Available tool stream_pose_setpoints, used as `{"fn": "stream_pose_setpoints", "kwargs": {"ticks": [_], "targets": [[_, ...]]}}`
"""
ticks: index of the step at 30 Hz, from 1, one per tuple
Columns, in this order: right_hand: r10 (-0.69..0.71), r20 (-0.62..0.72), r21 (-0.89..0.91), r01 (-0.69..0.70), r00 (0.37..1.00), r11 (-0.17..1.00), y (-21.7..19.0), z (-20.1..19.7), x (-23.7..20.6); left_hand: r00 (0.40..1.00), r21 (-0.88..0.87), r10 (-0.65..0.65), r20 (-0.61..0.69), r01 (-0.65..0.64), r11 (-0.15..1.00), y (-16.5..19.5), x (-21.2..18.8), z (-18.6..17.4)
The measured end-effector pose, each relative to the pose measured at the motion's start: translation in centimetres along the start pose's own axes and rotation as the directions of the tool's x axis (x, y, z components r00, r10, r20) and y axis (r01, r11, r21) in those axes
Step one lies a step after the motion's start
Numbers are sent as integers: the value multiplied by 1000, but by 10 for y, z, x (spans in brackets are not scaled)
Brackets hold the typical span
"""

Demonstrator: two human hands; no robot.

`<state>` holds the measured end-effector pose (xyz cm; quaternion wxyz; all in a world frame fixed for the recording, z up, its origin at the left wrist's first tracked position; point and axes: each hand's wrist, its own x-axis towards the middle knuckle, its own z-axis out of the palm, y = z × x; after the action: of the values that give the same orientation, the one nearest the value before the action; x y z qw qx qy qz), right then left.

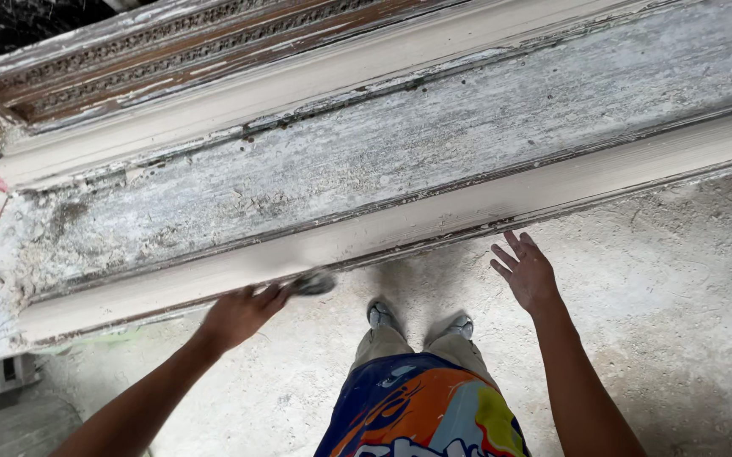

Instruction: The person uses a small scraper to scrape white residue off decorative molding strips laid on a dusty workbench, working along the lengths of the pieces and repositioning them to reach new sections.

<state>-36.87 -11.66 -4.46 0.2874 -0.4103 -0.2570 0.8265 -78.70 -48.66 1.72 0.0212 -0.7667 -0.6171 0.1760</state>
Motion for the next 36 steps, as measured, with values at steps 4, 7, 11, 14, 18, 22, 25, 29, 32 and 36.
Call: {"fn": "stream_pose_setpoints", "kwargs": {"ticks": [4,7,11,14,18,22,25,29,32,36], "targets": [[-36,-58,91,41,998,995,8,10,0,996,58,69,-65,-65,996,0,10,14],[-58,-108,159,75,992,984,9,20,-5,985,-444,-105,138,156,882,52,115,9],[-48,-187,134,74,981,988,5,24,-19,914,-253,15,-405,-127,959,111,243,-24],[-75,-200,93,96,977,991,-1,9,-32,964,-352,86,-254,-174,920,112,272,-59],[-96,-267,18,104,959,994,-14,-27,-46,987,-303,149,-58,-160,939,70,219,-85],[-105,-314,-11,107,943,994,-24,-68,-52,973,-223,216,75,-195,955,43,159,-75],[-79,-310,16,88,947,996,-35,-90,-42,977,-161,215,9,-210,964,64,183,-70],[-72,-224,81,93,972,992,-61,-101,-12,975,-254,188,-122,-213,943,146,336,-106],[-33,-171,32,39,985,999,-93,-113,-4,967,-276,164,-197,-215,937,216,479,-161],[-3,-188,-36,-4,982,999,-143,-153,6,988,-368,66,-140,-114,923,262,587,-208]]}}
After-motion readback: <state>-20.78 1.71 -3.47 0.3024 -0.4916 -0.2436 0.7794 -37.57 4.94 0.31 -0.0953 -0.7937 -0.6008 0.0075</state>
